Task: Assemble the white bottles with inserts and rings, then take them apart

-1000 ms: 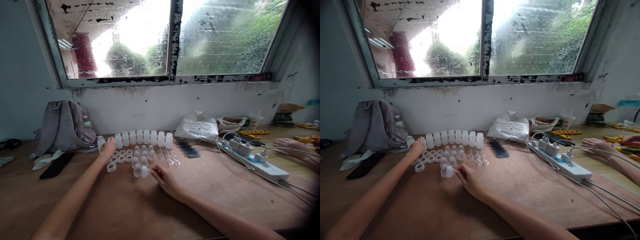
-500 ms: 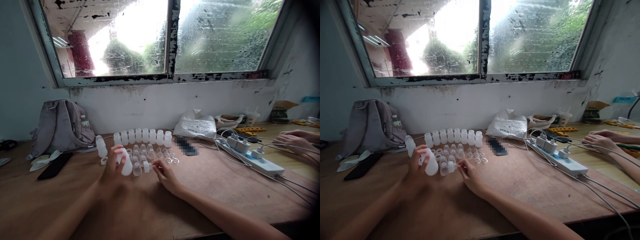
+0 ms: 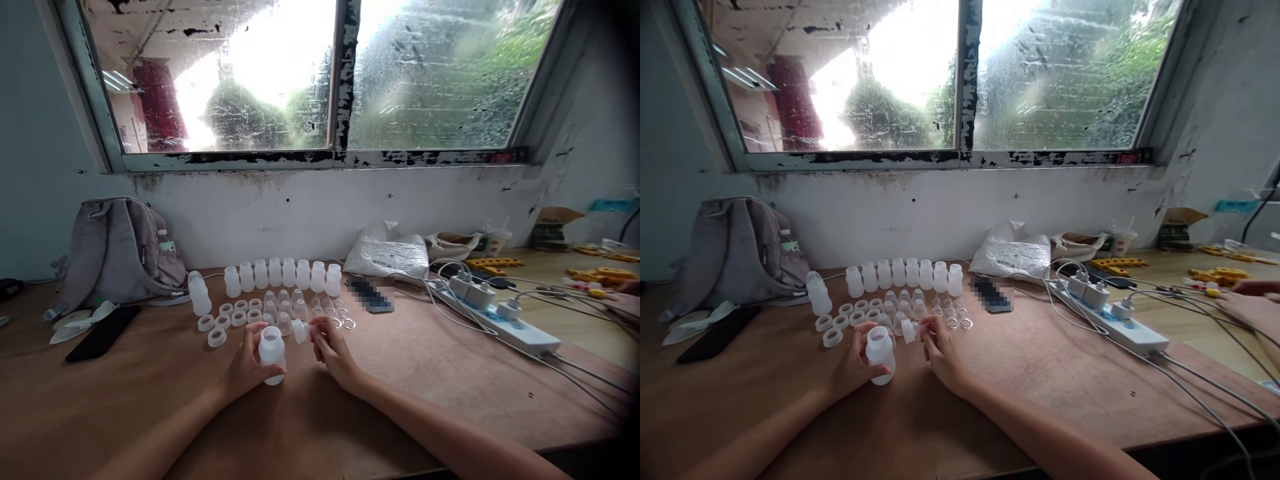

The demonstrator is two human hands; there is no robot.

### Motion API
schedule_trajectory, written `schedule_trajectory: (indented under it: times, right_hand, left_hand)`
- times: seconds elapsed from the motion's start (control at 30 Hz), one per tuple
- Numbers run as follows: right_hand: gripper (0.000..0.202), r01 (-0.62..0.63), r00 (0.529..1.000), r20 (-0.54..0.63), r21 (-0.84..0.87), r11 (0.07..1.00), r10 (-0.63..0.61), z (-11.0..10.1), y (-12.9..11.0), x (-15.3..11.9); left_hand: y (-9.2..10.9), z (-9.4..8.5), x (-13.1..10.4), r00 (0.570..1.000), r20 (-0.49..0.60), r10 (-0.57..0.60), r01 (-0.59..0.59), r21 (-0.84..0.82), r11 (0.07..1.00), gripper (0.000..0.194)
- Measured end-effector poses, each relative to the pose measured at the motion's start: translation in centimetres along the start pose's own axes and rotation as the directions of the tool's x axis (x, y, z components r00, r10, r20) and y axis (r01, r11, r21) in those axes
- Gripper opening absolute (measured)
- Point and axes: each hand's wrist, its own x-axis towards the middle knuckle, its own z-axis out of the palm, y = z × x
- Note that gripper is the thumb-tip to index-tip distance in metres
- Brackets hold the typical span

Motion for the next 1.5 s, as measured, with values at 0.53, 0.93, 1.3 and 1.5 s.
schedule_trajectory:
  times: [0.53,0.93,1.3,1.5]
  right_hand:
    - [0.010,0.139,0.988,0.086,-0.185,0.973,-0.125,-0.1,-0.6,-0.6]
    - [0.013,0.127,0.989,0.103,-0.228,0.965,-0.105,-0.1,-0.9,-0.5]
    - [0.027,0.161,0.987,0.081,-0.356,0.920,-0.141,-0.3,-1.0,-0.3]
    - [0.036,0.142,0.987,0.118,-0.349,0.926,-0.107,-0.4,-0.2,-0.2]
  left_hand:
    - [1.5,-0.5,-0.3,0.962,-0.031,0.273,-0.214,0.535,0.817,0.039]
    - [1.6,-0.5,-0.3,0.917,-0.023,0.397,-0.293,0.636,0.713,0.041]
    - [1.7,-0.6,-0.2,0.893,0.006,0.449,-0.343,0.657,0.672,0.039]
    - [1.5,-0.6,-0.3,0.876,0.058,0.478,-0.395,0.653,0.646,0.039]
